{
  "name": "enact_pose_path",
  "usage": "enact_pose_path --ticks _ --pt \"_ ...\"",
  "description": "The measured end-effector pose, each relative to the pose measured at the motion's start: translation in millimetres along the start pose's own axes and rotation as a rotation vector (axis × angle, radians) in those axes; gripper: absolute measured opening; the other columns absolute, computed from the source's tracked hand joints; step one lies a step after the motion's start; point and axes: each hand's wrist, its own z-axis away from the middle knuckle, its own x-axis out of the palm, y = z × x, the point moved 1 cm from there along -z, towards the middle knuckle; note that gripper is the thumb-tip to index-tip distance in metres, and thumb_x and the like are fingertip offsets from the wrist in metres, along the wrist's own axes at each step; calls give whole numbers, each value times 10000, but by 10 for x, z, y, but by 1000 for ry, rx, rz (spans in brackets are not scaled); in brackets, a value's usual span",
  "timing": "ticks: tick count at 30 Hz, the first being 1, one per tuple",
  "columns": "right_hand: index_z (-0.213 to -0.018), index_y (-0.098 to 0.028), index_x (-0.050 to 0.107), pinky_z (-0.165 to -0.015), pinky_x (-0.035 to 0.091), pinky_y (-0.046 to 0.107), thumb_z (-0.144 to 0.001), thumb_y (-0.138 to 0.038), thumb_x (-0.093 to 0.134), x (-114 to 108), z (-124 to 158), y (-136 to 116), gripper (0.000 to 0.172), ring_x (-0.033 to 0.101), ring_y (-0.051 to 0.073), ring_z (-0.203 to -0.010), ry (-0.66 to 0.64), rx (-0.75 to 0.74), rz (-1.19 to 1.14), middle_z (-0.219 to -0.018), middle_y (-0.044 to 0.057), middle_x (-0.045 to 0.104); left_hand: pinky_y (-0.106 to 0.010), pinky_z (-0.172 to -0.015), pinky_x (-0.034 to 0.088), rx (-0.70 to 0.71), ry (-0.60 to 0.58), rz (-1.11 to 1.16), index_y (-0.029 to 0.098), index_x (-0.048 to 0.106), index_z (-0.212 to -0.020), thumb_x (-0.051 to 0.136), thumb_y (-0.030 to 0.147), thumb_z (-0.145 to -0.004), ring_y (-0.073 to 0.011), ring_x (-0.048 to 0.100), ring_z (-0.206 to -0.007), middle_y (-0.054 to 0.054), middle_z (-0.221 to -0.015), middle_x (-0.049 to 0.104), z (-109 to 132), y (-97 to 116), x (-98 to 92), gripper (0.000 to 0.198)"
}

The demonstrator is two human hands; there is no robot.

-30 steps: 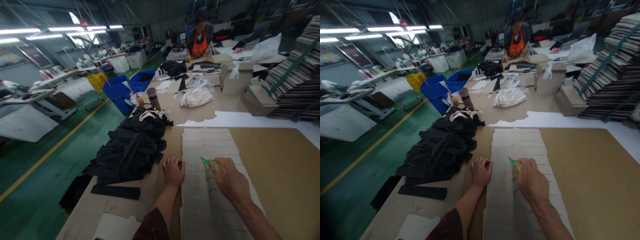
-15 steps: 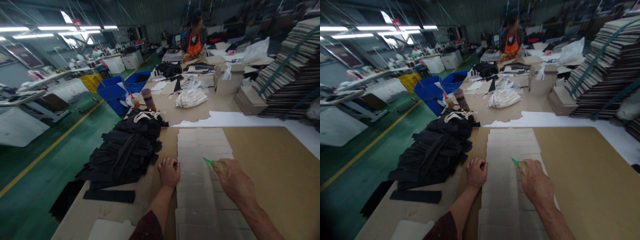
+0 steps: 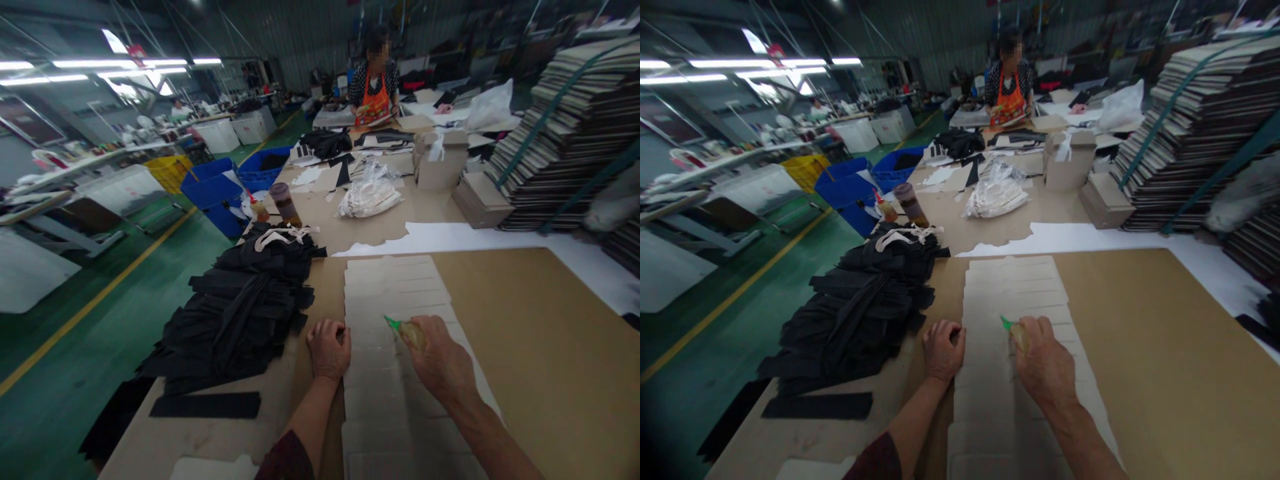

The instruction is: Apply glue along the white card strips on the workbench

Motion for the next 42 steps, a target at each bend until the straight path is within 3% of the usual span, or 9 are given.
enact_pose_path --ticks 7,12,18,24,29,36,42 --pt "-1064 -244 557 -525 315 279 -958 -373 482 -115 2 233 182 594 153 -686 53 111 75 -1023 49 606 -386 -935 335 8 1 -9 250 619 -809 571 280 -862 -215 564 -955 -13 -892 655 -16 -5 3 77" --pt "-1093 -250 549 -539 325 275 -952 -351 501 -106 -22 187 180 593 140 -669 15 55 35 -1025 33 609 -381 -930 342 20 2 -22 253 621 -809 565 283 -866 -216 567 -945 -11 -884 656 -18 -2 -3 85" --pt "-1108 -232 544 -541 336 284 -967 -396 461 -131 -32 336 232 619 168 -702 61 157 52 -1065 55 605 -388 -911 346 28 2 -36 253 622 -813 559 294 -868 -226 568 -942 -13 -884 659 -28 -22 10 92" --pt "-1111 -247 551 -537 362 281 -960 -389 467 -121 9 344 224 626 159 -677 37 107 51 -1050 42 610 -390 -920 346 40 4 -47 254 619 -816 544 294 -873 -228 574 -945 -18 -880 656 -31 -35 19 102" --pt "-1109 -239 545 -548 372 287 -967 -419 443 -188 7 544 251 632 172 -720 75 220 86 -1082 59 605 -384 -903 359 44 5 -52 255 615 -801 537 298 -877 -229 580 -938 -20 -868 655 -33 -35 7 117" --pt "-1113 -239 555 -566 378 288 -965 -395 451 -131 -4 497 239 636 180 -753 42 142 4 -1067 47 608 -397 -906 360 46 7 -60 252 618 -802 534 300 -877 -235 581 -937 -19 -870 660 -36 -37 6 122" --pt "-1135 -237 566 -556 362 289 -957 -447 461 -200 -5 835 295 635 179 -750 99 274 67 -1117 66 602 -398 -888 363 44 2 -57 253 619 -799 544 295 -875 -236 581 -925 -14 -864 659 -40 -33 -2 114"
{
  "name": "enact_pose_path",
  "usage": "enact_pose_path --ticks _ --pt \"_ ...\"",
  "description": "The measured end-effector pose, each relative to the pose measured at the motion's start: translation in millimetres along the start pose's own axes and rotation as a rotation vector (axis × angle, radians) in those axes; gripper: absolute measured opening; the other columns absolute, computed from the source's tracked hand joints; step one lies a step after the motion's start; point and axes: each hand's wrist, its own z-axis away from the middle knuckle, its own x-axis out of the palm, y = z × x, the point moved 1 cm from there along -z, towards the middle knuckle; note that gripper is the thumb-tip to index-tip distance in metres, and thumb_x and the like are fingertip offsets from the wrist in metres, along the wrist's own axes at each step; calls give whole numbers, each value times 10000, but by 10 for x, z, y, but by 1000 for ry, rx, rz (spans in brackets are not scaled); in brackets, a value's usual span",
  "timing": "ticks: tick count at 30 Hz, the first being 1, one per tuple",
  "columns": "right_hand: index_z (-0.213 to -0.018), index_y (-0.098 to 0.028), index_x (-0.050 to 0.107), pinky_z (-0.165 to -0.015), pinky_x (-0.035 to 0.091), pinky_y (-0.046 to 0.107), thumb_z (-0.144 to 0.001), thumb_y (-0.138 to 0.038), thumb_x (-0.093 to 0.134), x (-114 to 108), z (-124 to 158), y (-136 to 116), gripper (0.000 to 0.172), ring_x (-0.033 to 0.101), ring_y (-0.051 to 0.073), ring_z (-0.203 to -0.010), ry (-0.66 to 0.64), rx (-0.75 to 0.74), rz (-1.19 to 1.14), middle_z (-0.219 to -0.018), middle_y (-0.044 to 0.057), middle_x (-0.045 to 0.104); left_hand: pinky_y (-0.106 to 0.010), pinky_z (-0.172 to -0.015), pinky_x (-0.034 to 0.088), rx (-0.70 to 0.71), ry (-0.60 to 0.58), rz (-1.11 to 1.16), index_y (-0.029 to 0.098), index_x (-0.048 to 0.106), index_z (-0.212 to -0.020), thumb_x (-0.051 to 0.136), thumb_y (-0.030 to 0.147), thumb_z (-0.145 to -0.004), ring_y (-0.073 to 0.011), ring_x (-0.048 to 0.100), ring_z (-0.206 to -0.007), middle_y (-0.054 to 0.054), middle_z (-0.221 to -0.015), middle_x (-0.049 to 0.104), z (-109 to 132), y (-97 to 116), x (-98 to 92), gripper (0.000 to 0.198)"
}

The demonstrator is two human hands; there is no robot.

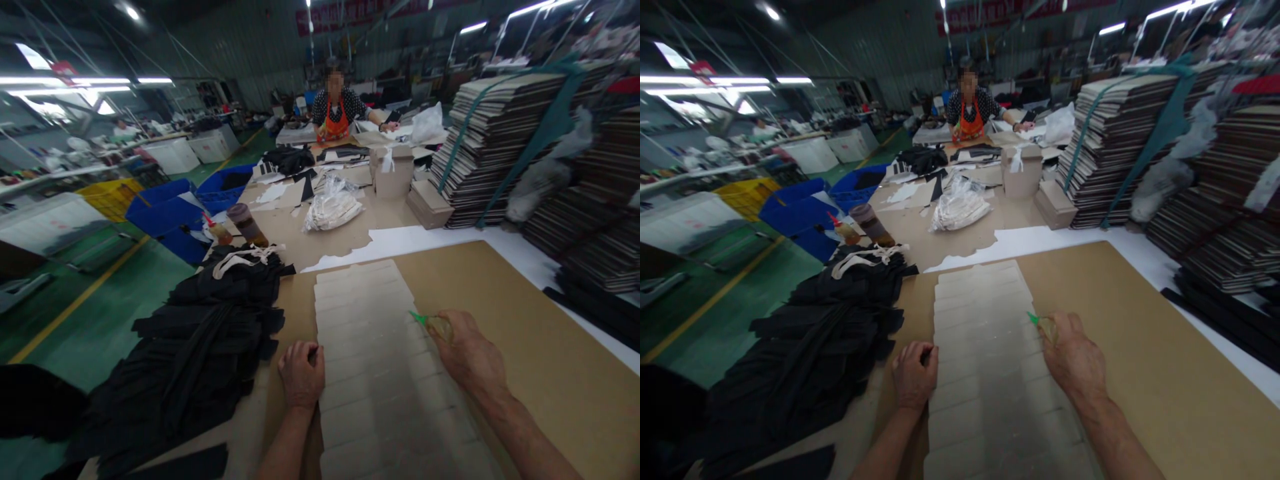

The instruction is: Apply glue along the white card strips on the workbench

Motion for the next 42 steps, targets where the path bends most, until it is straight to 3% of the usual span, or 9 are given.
enact_pose_path --ticks 16,20,24,34,39,42 --pt "-1126 -257 562 -675 438 335 -911 -510 454 32 50 17 349 646 227 -869 -75 56 -205 -1186 53 609 -393 -899 354 -3 -9 2 247 628 -814 542 282 -885 -233 578 -940 -17 -881 656 10 -6 2 117" --pt "-1115 -241 558 -734 451 336 -862 -543 503 78 -57 -2 398 633 235 -905 -15 113 -326 -1119 52 635 -389 -910 353 -1 -10 3 246 627 -808 547 276 -882 -225 581 -929 -13 -871 652 15 7 -6 112" --pt "-1125 -226 559 -718 438 344 -861 -540 492 83 -270 27 415 620 254 -923 53 154 -268 -1162 77 616 -392 -915 353 -8 -9 4 241 626 -808 548 269 -879 -229 577 -943 -20 -879 651 12 13 -5 109" --pt "-1125 -248 547 -662 415 327 -924 -487 451 169 -365 -130 327 628 226 -872 -39 7 -140 -1214 67 584 -395 -905 352 -16 -9 27 238 622 -807 555 264 -876 -228 569 -931 -17 -871 646 16 19 -8 100" --pt "-1123 -250 551 -648 415 336 -934 -503 441 110 -377 -177 335 635 246 -880 -42 44 -96 -1181 74 590 -397 -907 348 -12 -9 38 241 630 -816 557 261 -875 -227 567 -938 -18 -877 651 17 25 -14 96" --pt "-1127 -247 548 -661 422 336 -942 -467 444 125 -336 -305 306 637 245 -893 -71 -45 -113 -1149 65 600 -399 -911 347 -11 -7 43 243 631 -812 561 261 -872 -225 567 -929 -15 -869 652 20 21 -7 94"
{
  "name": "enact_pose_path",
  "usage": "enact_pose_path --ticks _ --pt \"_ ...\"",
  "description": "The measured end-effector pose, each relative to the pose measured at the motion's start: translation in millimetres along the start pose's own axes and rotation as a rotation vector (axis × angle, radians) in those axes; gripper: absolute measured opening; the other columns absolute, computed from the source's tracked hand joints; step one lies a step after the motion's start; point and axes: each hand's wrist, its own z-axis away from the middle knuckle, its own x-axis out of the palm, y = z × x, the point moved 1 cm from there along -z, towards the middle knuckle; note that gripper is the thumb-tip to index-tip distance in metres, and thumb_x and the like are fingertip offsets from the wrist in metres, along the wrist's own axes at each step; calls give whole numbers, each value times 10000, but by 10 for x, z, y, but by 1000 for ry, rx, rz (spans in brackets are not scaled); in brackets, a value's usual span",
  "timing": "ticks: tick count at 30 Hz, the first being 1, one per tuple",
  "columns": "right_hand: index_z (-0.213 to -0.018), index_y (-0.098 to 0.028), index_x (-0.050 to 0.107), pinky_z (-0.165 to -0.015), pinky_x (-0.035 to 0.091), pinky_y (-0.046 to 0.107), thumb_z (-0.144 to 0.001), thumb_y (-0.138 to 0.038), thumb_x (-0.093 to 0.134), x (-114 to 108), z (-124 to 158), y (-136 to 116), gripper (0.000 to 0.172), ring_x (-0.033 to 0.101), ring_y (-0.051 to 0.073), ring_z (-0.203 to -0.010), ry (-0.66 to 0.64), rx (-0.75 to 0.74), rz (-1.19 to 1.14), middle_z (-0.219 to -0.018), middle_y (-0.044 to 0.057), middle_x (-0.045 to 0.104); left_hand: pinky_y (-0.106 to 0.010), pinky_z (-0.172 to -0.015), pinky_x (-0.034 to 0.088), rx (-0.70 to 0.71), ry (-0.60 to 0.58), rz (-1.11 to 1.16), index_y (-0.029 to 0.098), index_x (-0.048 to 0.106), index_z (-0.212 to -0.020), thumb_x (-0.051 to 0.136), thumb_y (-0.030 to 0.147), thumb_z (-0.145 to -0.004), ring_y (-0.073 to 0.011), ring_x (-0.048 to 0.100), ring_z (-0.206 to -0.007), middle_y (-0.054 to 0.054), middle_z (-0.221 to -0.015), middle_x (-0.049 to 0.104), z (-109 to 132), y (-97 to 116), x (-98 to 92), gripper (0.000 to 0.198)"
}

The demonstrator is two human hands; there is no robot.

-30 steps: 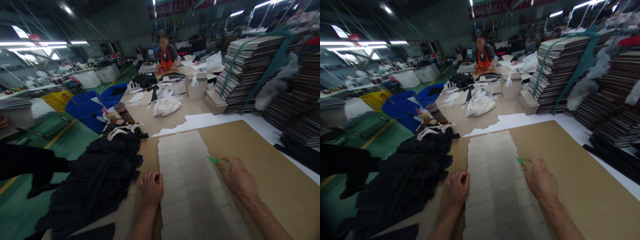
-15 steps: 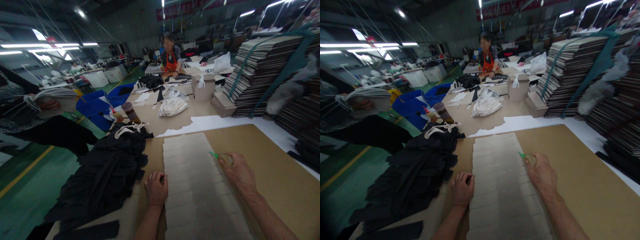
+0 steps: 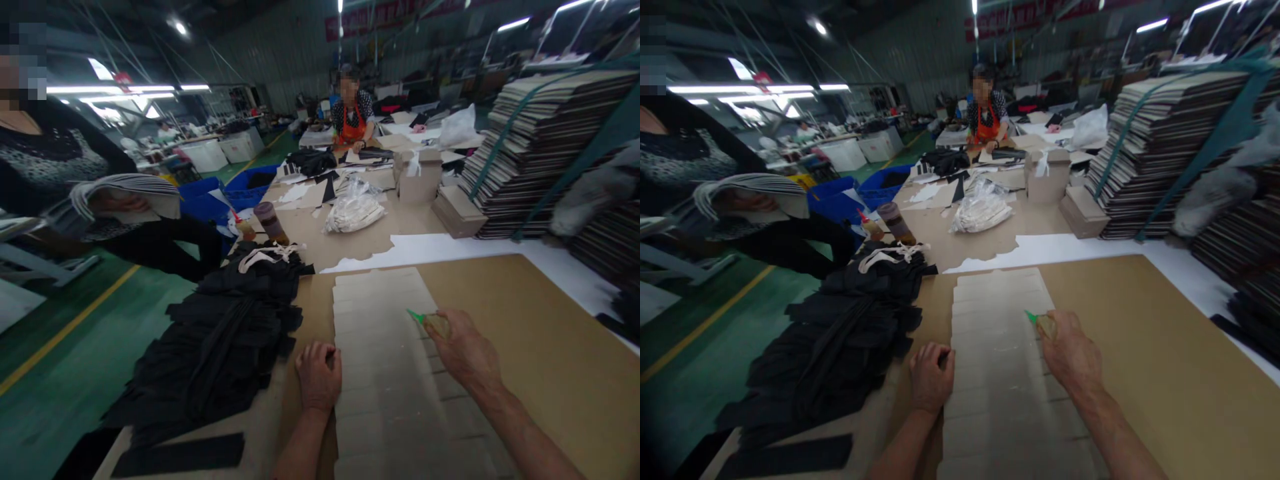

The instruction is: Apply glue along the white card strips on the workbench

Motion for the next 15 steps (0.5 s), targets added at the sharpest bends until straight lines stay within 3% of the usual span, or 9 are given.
enact_pose_path --ticks 3,8,15 --pt "-1130 -239 542 -660 424 334 -948 -451 439 40 21 -76 298 637 239 -889 -6 -75 14 -1154 66 605 -405 -915 345 -8 9 4 243 629 -816 564 256 -869 -228 565 -929 -18 -875 650 9 -9 17 85" --pt "-1136 -244 541 -644 422 328 -943 -480 441 91 26 -121 320 640 229 -874 33 -42 16 -1201 70 599 -396 -940 340 -3 14 22 243 621 -824 572 257 -869 -217 561 -946 -13 -886 646 20 -17 40 67" --pt "-1122 -253 545 -644 418 329 -940 -477 445 158 66 -317 306 640 223 -853 -7 -136 -1 -1150 57 612 -396 -932 343 -15 17 32 241 611 -816 577 259 -865 -217 556 -939 -16 -885 641 27 2 32 62"
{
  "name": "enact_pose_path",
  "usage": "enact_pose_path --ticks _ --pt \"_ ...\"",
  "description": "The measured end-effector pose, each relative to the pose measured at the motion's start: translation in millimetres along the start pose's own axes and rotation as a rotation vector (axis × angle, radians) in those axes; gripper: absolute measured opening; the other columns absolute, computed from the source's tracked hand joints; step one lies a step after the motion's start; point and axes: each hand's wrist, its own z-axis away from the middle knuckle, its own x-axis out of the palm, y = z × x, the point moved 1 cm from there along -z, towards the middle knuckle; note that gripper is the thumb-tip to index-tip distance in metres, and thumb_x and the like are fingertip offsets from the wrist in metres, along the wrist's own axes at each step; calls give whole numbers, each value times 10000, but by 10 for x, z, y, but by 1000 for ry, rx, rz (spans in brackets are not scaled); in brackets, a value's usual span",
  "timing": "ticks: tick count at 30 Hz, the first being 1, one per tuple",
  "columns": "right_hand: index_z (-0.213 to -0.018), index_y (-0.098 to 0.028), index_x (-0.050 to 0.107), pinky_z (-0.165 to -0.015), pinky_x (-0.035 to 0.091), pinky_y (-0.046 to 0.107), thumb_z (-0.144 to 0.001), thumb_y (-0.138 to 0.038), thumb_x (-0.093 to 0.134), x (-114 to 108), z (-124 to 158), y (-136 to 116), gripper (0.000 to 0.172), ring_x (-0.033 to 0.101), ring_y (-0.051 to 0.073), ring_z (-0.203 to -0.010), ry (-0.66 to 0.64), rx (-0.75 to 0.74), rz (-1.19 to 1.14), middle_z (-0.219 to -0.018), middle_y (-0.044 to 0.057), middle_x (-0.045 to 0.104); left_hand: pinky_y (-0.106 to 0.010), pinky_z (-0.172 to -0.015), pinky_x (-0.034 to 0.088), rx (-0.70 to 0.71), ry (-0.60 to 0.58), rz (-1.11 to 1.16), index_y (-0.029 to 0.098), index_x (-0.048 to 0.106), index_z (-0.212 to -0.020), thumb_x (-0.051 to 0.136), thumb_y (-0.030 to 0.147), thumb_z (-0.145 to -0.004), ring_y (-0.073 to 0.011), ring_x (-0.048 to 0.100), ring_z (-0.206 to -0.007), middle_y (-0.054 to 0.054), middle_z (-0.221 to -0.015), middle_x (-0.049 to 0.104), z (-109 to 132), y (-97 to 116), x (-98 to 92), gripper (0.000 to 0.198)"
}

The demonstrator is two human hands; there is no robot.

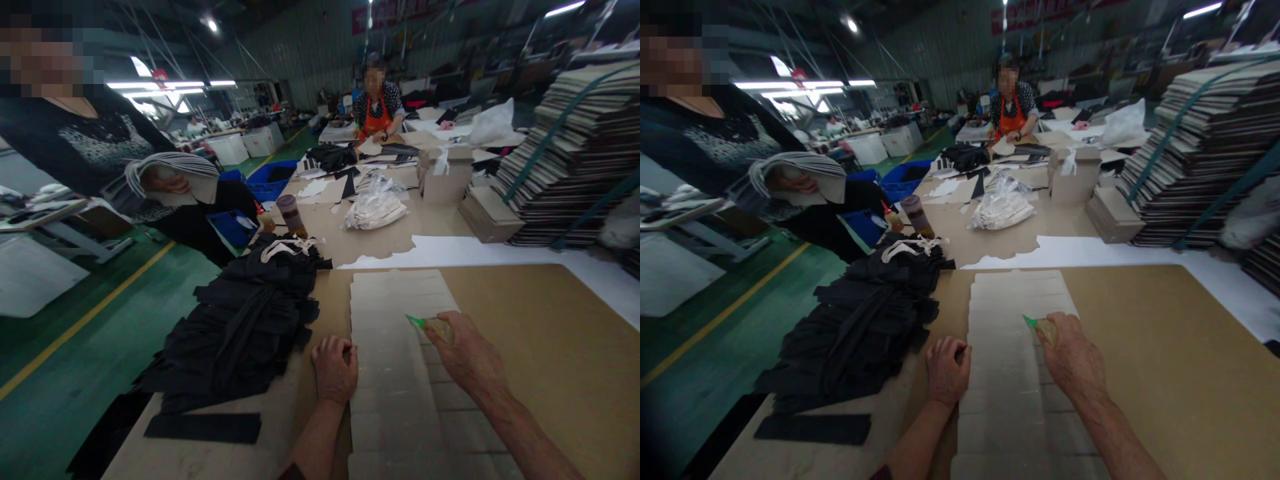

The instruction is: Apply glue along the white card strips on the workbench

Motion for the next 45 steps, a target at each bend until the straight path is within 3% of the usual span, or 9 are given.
enact_pose_path --ticks 12,19,25,31,37,42,45 --pt "-1117 -247 528 -598 393 324 -940 -502 441 63 -15 -246 323 630 222 -849 -66 -13 -19 -1172 62 591 -410 -943 336 -22 -8 36 240 603 -820 583 256 -866 -220 542 -956 -23 -904 635 24 28 -19 53" --pt "-1113 -244 535 -576 377 311 -966 -398 416 149 76 -631 244 623 207 -840 -99 -137 -44 -1118 58 590 -425 -961 326 -28 -12 52 237 601 -824 588 260 -865 -216 541 -947 -17 -898 634 34 44 -36 48" --pt "-1117 -250 536 -575 375 308 -946 -434 454 208 42 -578 264 619 207 -833 -63 -104 -57 -1133 55 590 -427 -962 326 -34 -16 68 238 604 -830 598 253 -855 -217 543 -958 -20 -908 637 39 51 -41 29" --pt "-1105 -246 528 -587 365 291 -962 -360 440 269 89 -809 203 613 200 -866 -118 -209 -89 -1105 54 582 -429 -942 336 -39 -22 70 242 602 -824 602 266 -855 -222 541 -951 -19 -905 635 38 52 -56 39" --pt "-1102 -254 507 -578 362 284 -959 -392 456 202 118 -738 206 622 203 -863 -93 -138 -78 -1116 43 583 -424 -966 326 -39 -21 74 242 603 -837 603 265 -854 -214 537 -962 -14 -915 636 44 46 -40 29" --pt "-1098 -239 511 -571 350 283 -967 -344 435 272 140 -956 185 619 196 -844 -140 -200 -89 -1097 55 573 -423 -947 338 -40 -23 58 244 604 -828 594 276 -861 -215 539 -949 -17 -903 631 39 50 -49 48" --pt "-1099 -243 516 -574 363 286 -961 -342 436 276 128 -912 188 621 200 -853 -133 -196 -99 -1092 51 577 -423 -949 340 -35 -24 49 244 605 -837 601 274 -855 -219 541 -955 -19 -906 633 39 41 -45 35"
